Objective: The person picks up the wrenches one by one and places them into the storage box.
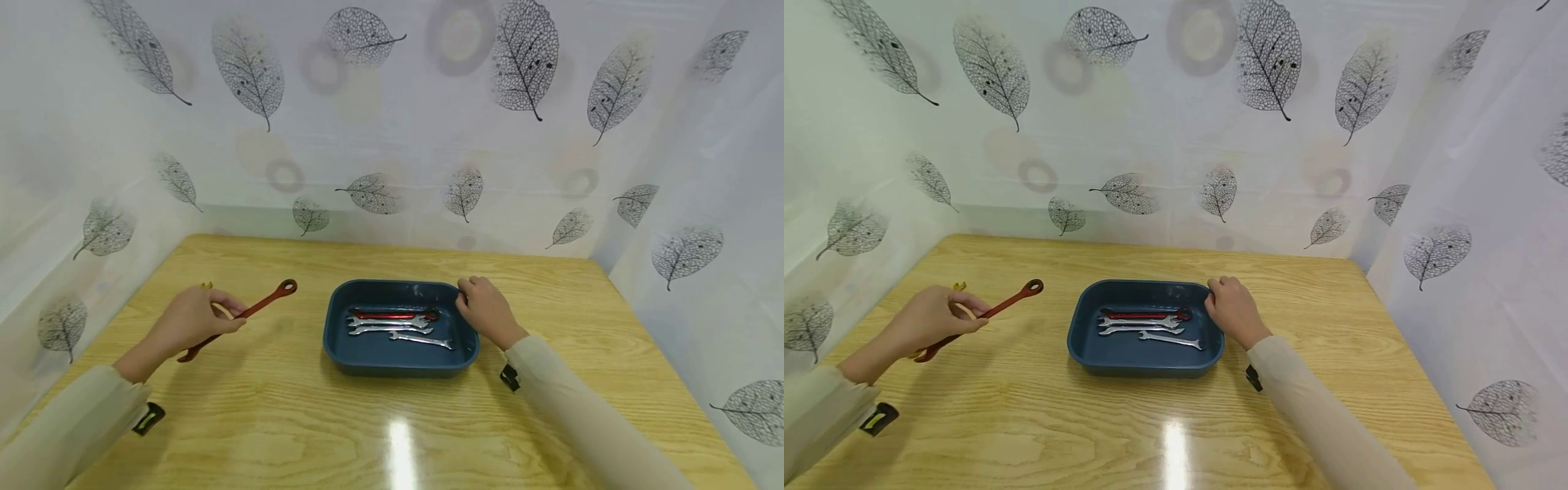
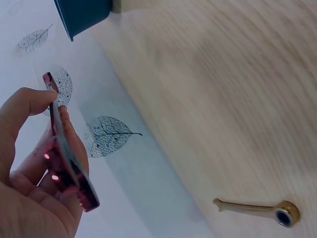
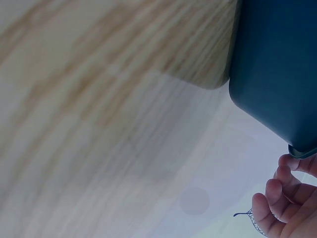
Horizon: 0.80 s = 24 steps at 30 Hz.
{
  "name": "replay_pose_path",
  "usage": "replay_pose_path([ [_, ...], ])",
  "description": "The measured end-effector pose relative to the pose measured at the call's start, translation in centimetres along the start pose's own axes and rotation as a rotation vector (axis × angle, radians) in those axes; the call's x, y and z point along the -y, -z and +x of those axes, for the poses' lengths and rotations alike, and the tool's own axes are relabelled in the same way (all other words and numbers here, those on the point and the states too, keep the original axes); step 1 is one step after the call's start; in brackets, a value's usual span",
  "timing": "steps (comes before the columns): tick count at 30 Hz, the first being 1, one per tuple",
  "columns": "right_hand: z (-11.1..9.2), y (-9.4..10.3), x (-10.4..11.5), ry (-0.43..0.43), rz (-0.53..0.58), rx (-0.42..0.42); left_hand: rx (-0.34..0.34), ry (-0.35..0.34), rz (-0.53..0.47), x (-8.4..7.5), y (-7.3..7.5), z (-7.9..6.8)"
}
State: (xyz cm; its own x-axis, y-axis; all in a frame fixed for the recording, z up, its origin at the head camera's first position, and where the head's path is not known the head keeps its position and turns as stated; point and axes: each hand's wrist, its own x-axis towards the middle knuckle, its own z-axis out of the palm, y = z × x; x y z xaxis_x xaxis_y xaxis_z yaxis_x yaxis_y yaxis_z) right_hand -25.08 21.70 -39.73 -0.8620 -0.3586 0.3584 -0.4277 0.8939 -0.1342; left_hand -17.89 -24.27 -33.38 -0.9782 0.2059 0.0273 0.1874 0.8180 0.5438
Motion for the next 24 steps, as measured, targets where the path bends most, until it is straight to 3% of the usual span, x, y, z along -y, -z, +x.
replay_pose_path([
  [24,-0.2,0.0,0.1,0.025,0.004,-0.044,0.13,-0.028,-0.141,-4.8,0.4,3.4],
])
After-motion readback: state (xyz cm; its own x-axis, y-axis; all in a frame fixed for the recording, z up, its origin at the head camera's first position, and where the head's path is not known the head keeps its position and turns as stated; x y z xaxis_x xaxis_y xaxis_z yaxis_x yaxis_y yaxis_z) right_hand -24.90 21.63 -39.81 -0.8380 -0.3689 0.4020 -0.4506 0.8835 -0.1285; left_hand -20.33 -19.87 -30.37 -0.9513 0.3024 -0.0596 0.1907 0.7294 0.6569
